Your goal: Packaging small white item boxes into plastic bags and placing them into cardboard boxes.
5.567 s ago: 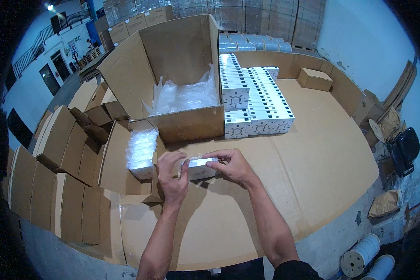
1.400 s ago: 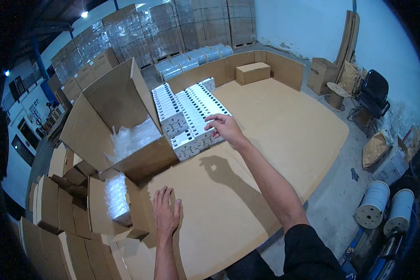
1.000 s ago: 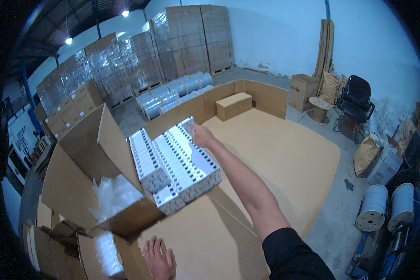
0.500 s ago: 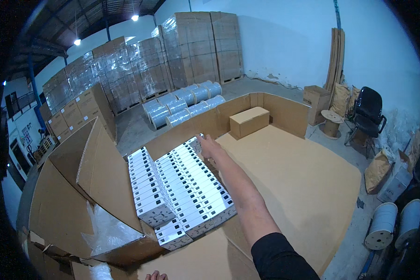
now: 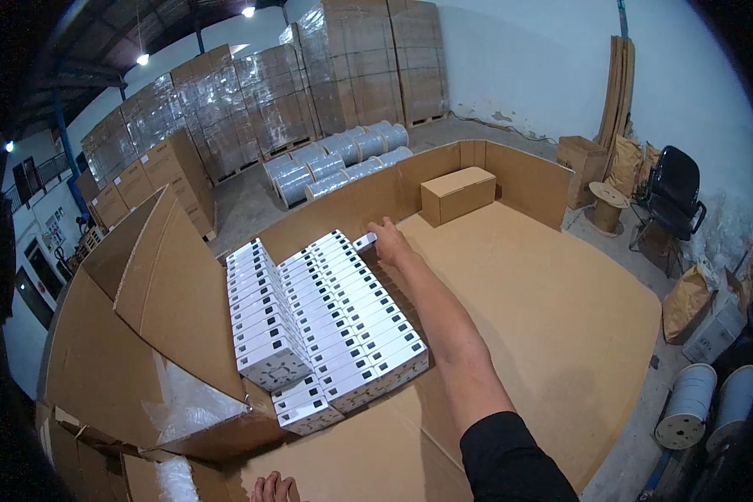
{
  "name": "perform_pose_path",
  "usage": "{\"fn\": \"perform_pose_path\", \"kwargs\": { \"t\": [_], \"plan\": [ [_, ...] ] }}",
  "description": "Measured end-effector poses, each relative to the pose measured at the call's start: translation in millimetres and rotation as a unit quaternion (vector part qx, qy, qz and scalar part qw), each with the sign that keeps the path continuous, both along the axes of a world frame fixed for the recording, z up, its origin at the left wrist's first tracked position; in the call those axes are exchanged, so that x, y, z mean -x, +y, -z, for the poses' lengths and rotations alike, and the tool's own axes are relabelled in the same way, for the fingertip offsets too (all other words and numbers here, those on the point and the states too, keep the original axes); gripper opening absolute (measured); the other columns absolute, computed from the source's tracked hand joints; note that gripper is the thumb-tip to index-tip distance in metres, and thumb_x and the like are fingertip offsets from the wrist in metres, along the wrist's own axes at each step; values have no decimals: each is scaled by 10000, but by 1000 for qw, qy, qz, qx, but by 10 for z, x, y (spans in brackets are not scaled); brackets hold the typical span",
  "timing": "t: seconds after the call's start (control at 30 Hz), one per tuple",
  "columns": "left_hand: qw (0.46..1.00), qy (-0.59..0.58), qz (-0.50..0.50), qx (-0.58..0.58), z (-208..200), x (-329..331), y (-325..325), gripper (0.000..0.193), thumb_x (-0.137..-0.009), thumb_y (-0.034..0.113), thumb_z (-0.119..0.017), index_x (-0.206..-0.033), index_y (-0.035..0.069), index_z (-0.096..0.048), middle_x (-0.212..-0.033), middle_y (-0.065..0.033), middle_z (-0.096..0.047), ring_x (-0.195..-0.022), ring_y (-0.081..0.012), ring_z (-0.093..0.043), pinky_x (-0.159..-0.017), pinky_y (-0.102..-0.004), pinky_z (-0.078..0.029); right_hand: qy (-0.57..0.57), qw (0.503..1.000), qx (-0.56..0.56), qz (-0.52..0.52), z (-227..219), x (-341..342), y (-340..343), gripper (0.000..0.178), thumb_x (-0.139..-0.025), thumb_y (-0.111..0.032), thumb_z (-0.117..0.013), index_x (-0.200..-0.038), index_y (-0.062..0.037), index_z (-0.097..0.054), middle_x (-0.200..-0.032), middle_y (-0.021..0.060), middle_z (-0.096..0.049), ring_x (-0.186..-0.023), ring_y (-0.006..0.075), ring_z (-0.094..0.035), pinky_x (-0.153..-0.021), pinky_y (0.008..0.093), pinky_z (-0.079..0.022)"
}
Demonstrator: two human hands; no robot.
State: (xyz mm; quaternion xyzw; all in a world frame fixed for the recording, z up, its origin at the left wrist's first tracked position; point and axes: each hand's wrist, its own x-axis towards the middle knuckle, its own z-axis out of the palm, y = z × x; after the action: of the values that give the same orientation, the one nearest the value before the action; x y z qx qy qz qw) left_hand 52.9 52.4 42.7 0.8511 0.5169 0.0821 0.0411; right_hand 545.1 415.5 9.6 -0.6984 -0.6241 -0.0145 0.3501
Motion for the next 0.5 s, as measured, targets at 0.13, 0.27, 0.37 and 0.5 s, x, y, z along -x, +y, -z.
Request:
{"fn": "perform_pose_path", "kwargs": {
  "t": [0.13, 0.27, 0.37, 0.5],
  "plan": [
    [1000, 6, -25, -10, 91, 39, -64, 498, -943, 259, -598, -1398, 78, -503, -1486, -182, -437, -1387, -439, -349, -1127, -576, -289, 15, 1000, 5, -9, -89, 72, -181, 421, -798, 100, -596, -1158, -118, -583, -1226, 230, -533, -1161, 467, -537, -965, 496, -479],
    [997, -70, -39, 2, 124, -10, -80, 504, -911, 230, -636, -1379, 89, -512, -1478, -177, -444, -1405, -419, -339, -1161, -558, -247, 16, 997, -61, -41, -97, -93, -673, 284, -814, 51, -625, -1078, -55, -611, -1084, 210, -608, -1064, 442, -570, -914, 492, -476],
    [994, -96, -53, 1, 255, 37, -96, 498, -886, 166, -655, -1355, 68, -519, -1470, -168, -455, -1408, -406, -343, -1182, -527, -241, 18, 996, -79, -35, -141, -88, -1181, 298, -808, 71, -608, -1068, -76, -607, -1039, 193, -611, -1037, 422, -583, -887, 481, -484],
    [991, -129, -42, -23, 329, 84, -107, 487, -896, 179, -653, -1357, 92, -523, -1478, -135, -456, -1420, -386, -340, -1191, -523, -226, 80, 992, -96, 2, -170, -97, -1995, 293, -815, 48, -648, -1092, -46, -619, -1081, 190, -643, -1031, 395, -625, -886, 455, -516]
  ]
}}
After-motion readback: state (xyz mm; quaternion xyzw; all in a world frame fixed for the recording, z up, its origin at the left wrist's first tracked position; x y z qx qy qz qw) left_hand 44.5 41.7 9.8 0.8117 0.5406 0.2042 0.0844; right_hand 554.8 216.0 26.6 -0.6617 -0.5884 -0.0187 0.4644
